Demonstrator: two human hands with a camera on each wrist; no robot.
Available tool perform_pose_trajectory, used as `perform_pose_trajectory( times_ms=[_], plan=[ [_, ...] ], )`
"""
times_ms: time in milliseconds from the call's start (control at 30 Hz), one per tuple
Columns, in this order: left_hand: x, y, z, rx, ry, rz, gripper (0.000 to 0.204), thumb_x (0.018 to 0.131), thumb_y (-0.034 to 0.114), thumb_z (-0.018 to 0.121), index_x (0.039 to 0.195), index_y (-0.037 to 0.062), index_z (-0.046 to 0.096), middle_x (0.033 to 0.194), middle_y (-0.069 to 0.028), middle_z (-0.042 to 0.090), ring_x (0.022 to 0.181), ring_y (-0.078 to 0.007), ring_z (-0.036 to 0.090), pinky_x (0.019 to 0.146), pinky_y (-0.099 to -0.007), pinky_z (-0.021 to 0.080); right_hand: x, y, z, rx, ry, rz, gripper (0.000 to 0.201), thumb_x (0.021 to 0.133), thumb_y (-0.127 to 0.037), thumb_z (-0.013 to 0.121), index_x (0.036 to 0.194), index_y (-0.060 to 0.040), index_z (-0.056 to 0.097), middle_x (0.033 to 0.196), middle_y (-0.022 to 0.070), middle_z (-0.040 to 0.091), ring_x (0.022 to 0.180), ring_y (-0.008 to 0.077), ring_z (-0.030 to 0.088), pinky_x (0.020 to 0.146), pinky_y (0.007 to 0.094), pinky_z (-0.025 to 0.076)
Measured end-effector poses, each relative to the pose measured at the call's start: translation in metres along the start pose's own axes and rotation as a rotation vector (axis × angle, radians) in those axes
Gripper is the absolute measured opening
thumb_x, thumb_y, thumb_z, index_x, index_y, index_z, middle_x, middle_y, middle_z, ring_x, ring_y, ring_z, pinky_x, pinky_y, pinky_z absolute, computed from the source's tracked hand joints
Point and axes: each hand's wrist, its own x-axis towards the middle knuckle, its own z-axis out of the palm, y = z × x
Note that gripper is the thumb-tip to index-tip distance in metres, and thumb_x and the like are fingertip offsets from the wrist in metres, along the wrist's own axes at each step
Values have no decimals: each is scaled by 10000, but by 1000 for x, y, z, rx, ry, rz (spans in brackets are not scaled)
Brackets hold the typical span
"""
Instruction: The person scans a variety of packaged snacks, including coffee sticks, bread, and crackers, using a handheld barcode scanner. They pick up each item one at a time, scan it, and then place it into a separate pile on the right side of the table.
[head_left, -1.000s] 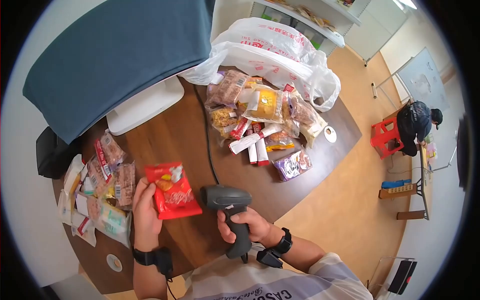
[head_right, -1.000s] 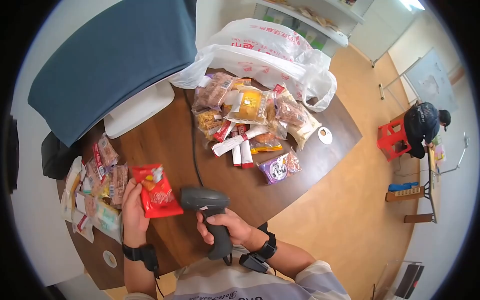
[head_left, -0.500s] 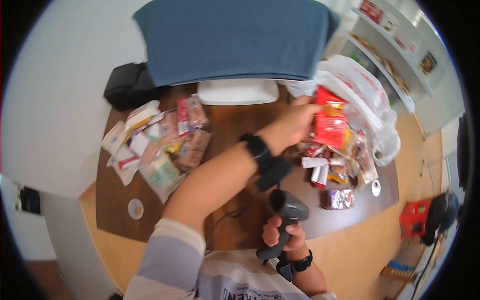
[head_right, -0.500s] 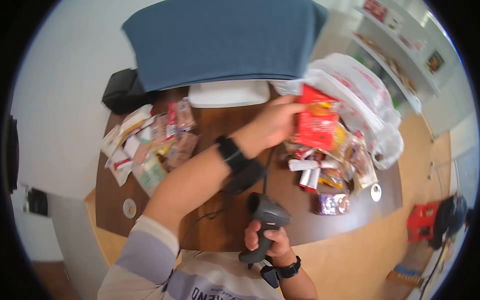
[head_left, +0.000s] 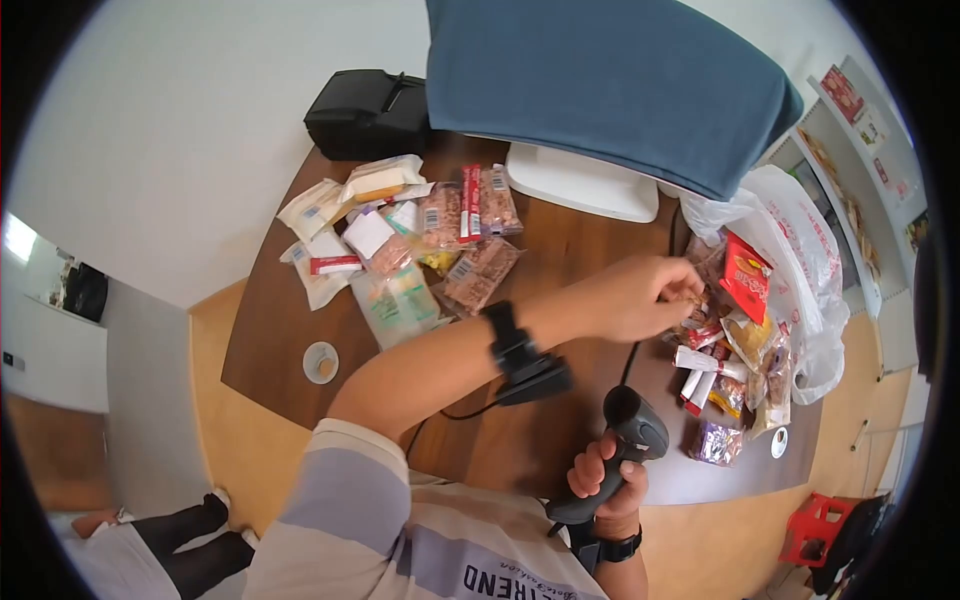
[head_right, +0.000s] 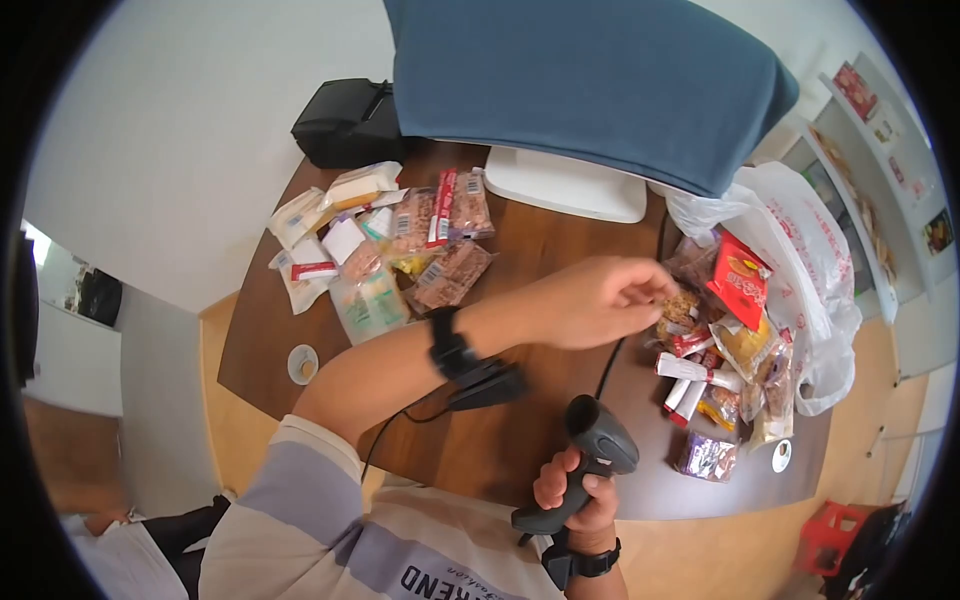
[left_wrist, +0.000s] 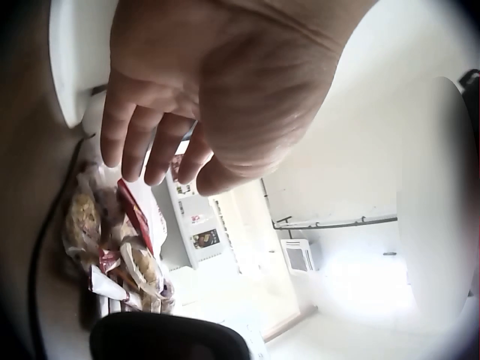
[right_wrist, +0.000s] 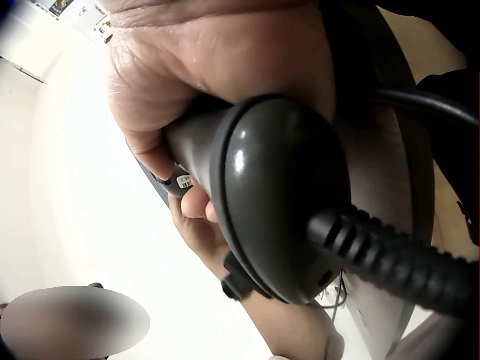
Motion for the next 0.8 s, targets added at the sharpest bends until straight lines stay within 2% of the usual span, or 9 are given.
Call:
perform_pose_trajectory(
  times_ms=[100, 167, 367, 400, 467, 533, 667, 767, 800],
  plan=[
    [-69, 22, -24, 276, 68, 108, 302, 900, 153, 617, 1178, 40, 589, 1154, -129, 632, 1069, -293, 608, 929, -379, 484, 3, 0, 5, 21, 36, -8, 302, 819, -262, 601, 1019, -68, 483, 712, 72, 499, 558, 160, 447, 511, 314, 392],
    [-114, 35, -41, 335, 141, 23, 303, 886, 142, 632, 1174, 51, 604, 1165, -122, 629, 1112, -305, 582, 963, -397, 457, 5, 0, 7, 25, 62, -15, 314, 824, -262, 601, 1037, -64, 482, 729, 75, 502, 565, 160, 453, 516, 313, 394],
    [-233, 34, -103, 775, 614, -206, 361, 795, 50, 696, 1150, 67, 631, 1215, -117, 615, 1208, -319, 528, 1045, -413, 395, 10, 2, 12, -45, 103, 25, 358, 834, -260, 605, 1102, -55, 483, 785, 89, 515, 612, 169, 478, 542, 321, 406],
    [-250, 33, -113, 777, 620, -211, 361, 795, 50, 696, 1150, 67, 631, 1215, -117, 615, 1208, -319, 528, 1045, -413, 395, 11, 3, 13, -72, 112, 43, 362, 834, -259, 605, 1107, -55, 482, 788, 93, 522, 618, 174, 480, 547, 326, 408],
    [-276, 31, -134, 1094, 734, -386, 387, 805, 93, 696, 1182, 69, 614, 1314, -146, 547, 1280, -337, 459, 1074, -430, 365, 14, 3, 12, -98, 113, 60, 367, 835, -258, 605, 1113, -54, 482, 791, 98, 528, 623, 178, 483, 553, 331, 410],
    [-288, 22, -164, 1127, 741, -449, 444, 808, 144, 702, 1231, 76, 586, 1364, -169, 497, 1310, -342, 424, 1082, -435, 356, 15, 5, 10, -118, 119, 109, 394, 810, -241, 633, 1120, -50, 482, 842, 137, 581, 665, 218, 546, 602, 363, 454],
    [-292, -18, -232, 1178, 726, -614, 687, 781, 322, 742, 1376, 101, 477, 1457, -232, 382, 1368, -355, 351, 1105, -444, 327, 17, 7, 15, -252, 89, 109, 367, 837, -245, 604, 1127, -56, 481, 815, 116, 559, 644, 201, 512, 583, 353, 433],
    [-270, -33, -260, 1177, 626, -795, 851, 713, 386, 792, 1418, 84, 422, 1437, -254, 405, 1346, -361, 388, 1096, -425, 345, 16, 8, 15, -280, 98, 91, 365, 841, -245, 606, 1128, -56, 481, 819, 118, 560, 648, 203, 519, 587, 354, 437],
    [-265, -36, -267, 1175, 622, -788, 851, 713, 386, 792, 1418, 84, 422, 1437, -254, 405, 1346, -361, 388, 1096, -425, 345, 16, 8, 16, -276, 109, 79, 366, 842, -246, 606, 1128, -56, 481, 819, 119, 560, 648, 202, 517, 585, 353, 434]
  ],
)
